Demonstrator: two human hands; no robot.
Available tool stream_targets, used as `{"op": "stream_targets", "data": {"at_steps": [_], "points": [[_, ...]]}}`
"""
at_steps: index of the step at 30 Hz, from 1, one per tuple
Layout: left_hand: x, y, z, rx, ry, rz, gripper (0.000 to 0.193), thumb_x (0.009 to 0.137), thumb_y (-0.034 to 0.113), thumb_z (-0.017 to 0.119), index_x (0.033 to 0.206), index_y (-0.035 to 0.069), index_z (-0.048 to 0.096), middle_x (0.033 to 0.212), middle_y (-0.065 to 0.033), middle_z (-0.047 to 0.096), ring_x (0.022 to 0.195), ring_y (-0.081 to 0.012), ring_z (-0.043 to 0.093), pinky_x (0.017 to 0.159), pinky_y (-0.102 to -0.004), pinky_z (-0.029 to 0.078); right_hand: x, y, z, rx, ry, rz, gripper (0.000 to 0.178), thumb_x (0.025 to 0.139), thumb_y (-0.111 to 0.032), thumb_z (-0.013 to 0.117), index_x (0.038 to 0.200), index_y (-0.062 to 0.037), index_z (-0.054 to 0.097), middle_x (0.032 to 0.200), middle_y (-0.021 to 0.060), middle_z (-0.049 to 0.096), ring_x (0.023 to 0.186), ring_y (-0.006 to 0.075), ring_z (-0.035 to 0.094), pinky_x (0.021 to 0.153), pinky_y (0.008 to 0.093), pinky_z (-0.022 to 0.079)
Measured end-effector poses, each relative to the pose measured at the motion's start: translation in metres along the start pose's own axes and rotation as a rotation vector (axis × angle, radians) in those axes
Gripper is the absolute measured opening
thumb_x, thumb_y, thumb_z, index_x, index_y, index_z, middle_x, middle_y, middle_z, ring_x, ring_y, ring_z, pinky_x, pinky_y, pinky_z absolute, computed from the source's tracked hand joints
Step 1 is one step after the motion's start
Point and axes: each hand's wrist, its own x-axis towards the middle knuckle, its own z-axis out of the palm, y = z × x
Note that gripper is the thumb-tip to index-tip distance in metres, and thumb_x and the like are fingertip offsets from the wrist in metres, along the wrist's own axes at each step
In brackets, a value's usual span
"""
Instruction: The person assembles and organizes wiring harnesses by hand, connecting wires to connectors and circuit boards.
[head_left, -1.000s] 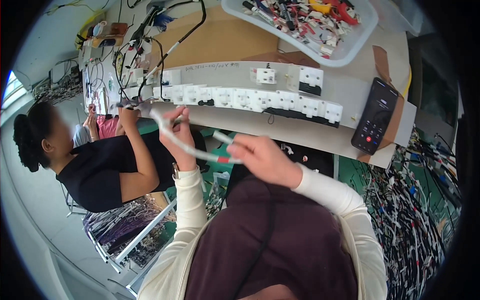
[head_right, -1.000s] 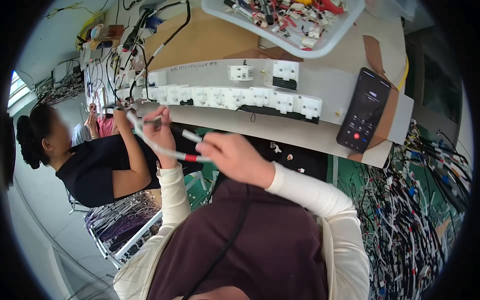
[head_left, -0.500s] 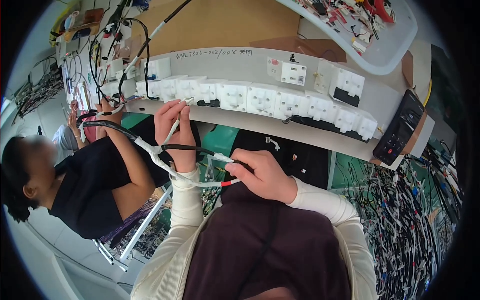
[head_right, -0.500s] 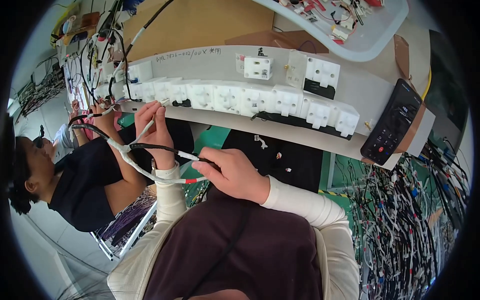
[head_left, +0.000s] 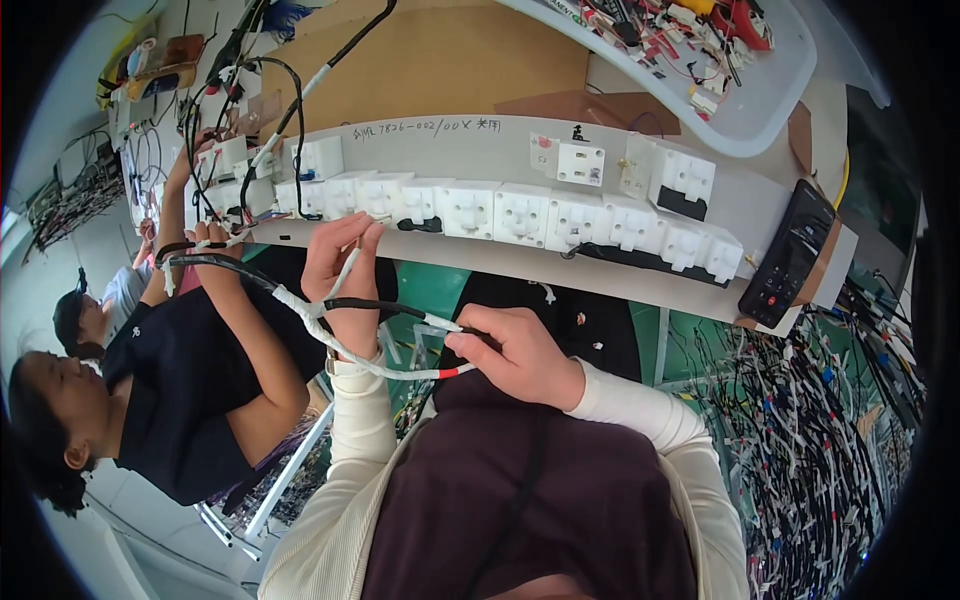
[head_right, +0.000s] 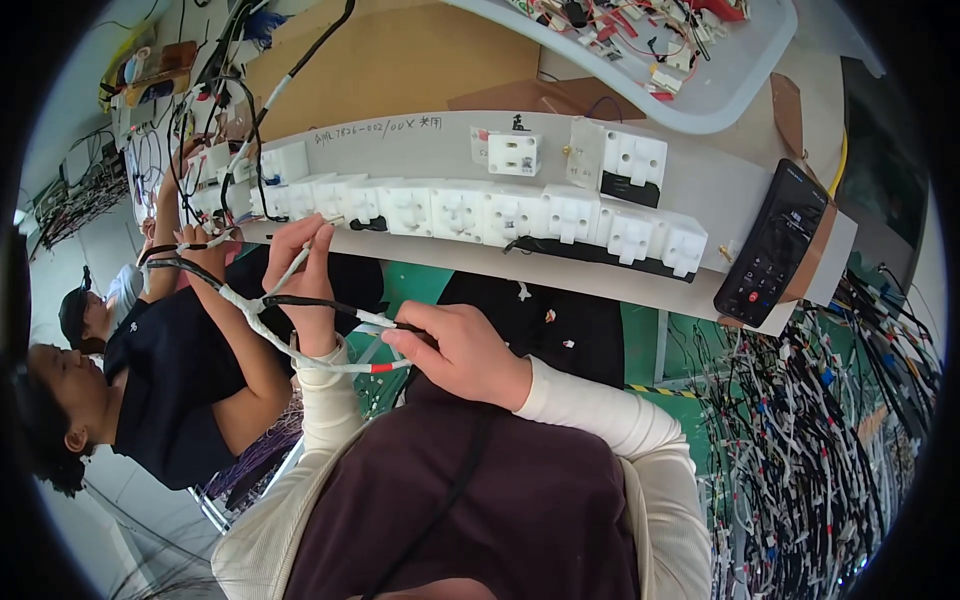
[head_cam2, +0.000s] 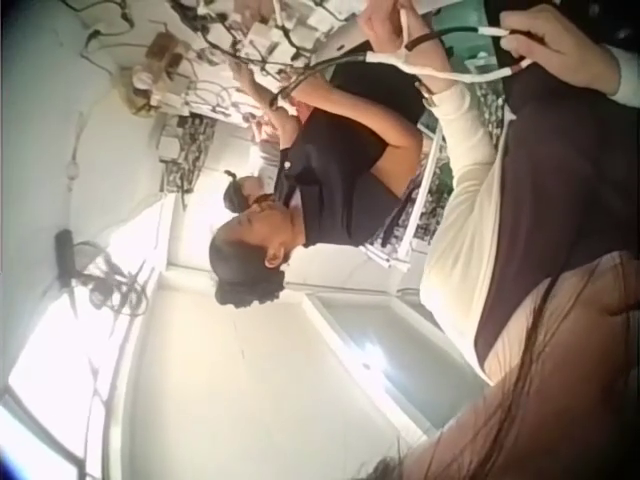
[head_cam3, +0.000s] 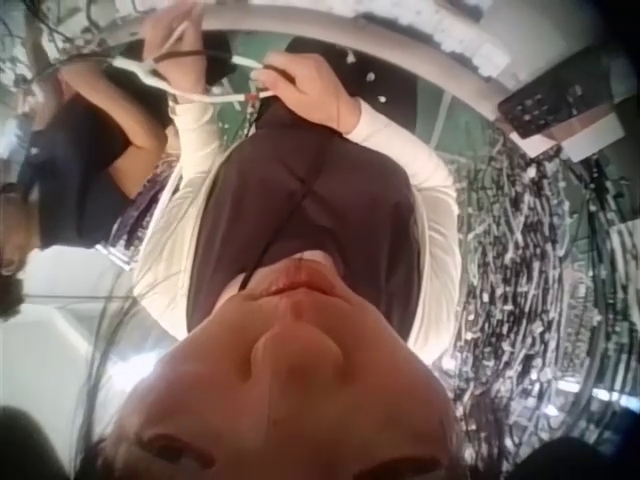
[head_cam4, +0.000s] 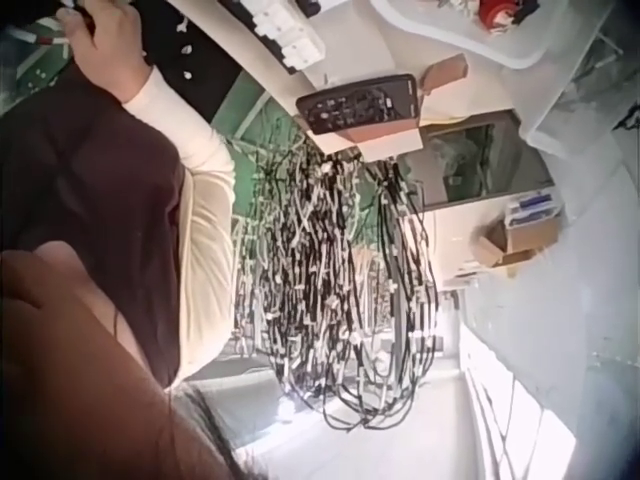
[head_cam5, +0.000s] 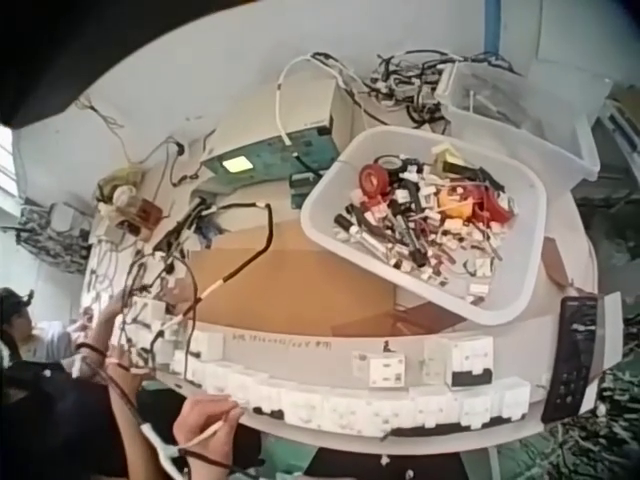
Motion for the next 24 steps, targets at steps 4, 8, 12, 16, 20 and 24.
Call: {"op": "stream_targets", "data": {"at_steps": [4,8,12,16,20,24], "points": [[-0.015,-0.012,0.0,-0.052,0.106,-0.105,0.012,0.088,0.003,0.073,0.092,-0.001,0.063,0.09,-0.0073,0.062,0.077,-0.0108,0.06,0.068,-0.0234,0.048,0.002,-0.007,-0.005,-0.023,-0.019,-0.006,0.024,0.095,-0.023,0.063,0.084,-0.0024,0.058,0.06,0.012,0.051,0.051,0.0281,0.051,0.05,0.0369,0.037],[-0.026,-0.021,0.021,-0.058,0.273,-0.07,0.019,0.092,0.005,0.067,0.095,0.001,0.049,0.079,-0.0037,0.053,0.067,-0.0082,0.051,0.061,-0.0214,0.044,0.004,-0.008,-0.003,-0.009,-0.028,0.004,0.023,0.095,-0.023,0.063,0.084,-0.0025,0.058,0.06,0.0118,0.05,0.051,0.0274,0.05,0.049,0.0365,0.037],[-0.014,-0.025,0.036,-0.062,0.392,-0.026,0.023,0.092,0.003,0.064,0.101,0.003,0.043,0.083,-0.003,0.051,0.065,-0.0074,0.049,0.061,-0.0211,0.042,0.003,-0.007,-0.001,-0.035,-0.055,-0.005,0.023,0.094,-0.022,0.064,0.084,-0.0025,0.058,0.06,0.012,0.049,0.051,0.027,0.05,0.049,0.0363,0.037],[-0.004,-0.019,0.04,-0.082,0.437,-0.072,0.022,0.087,-0.004,0.06,0.1,0.004,0.044,0.08,-0.0012,0.046,0.062,-0.0061,0.043,0.054,-0.0205,0.037,0.001,-0.006,-0.007,-0.003,-0.046,0.031,0.021,0.095,-0.018,0.063,0.084,-0.0012,0.058,0.061,0.0094,0.051,0.051,0.0215,0.048,0.05,0.0331,0.037],[-0.001,-0.008,0.043,-0.214,0.542,-0.233,0.019,0.087,-0.002,0.058,0.099,0.004,0.046,0.08,-0.0005,0.045,0.061,-0.0058,0.042,0.054,-0.0201,0.036,-0.003,-0.002,-0.007,0.002,-0.064,0.044,0.02,0.095,-0.016,0.063,0.084,-0.0001,0.058,0.063,0.0075,0.054,0.053,0.0169,0.048,0.051,0.0301,0.038],[-0.006,-0.012,0.051,-0.277,0.581,-0.311,0.018,0.089,0.001,0.059,0.099,0.005,0.045,0.082,-0.0016,0.048,0.061,-0.0063,0.045,0.052,-0.0207,0.036,-0.003,-0.006,-0.01,0.003,-0.073,0.043,0.024,0.095,-0.021,0.064,0.083,-0.0014,0.057,0.061,0.0127,0.05,0.052,0.0279,0.05,0.051,0.0369,0.038]]}}
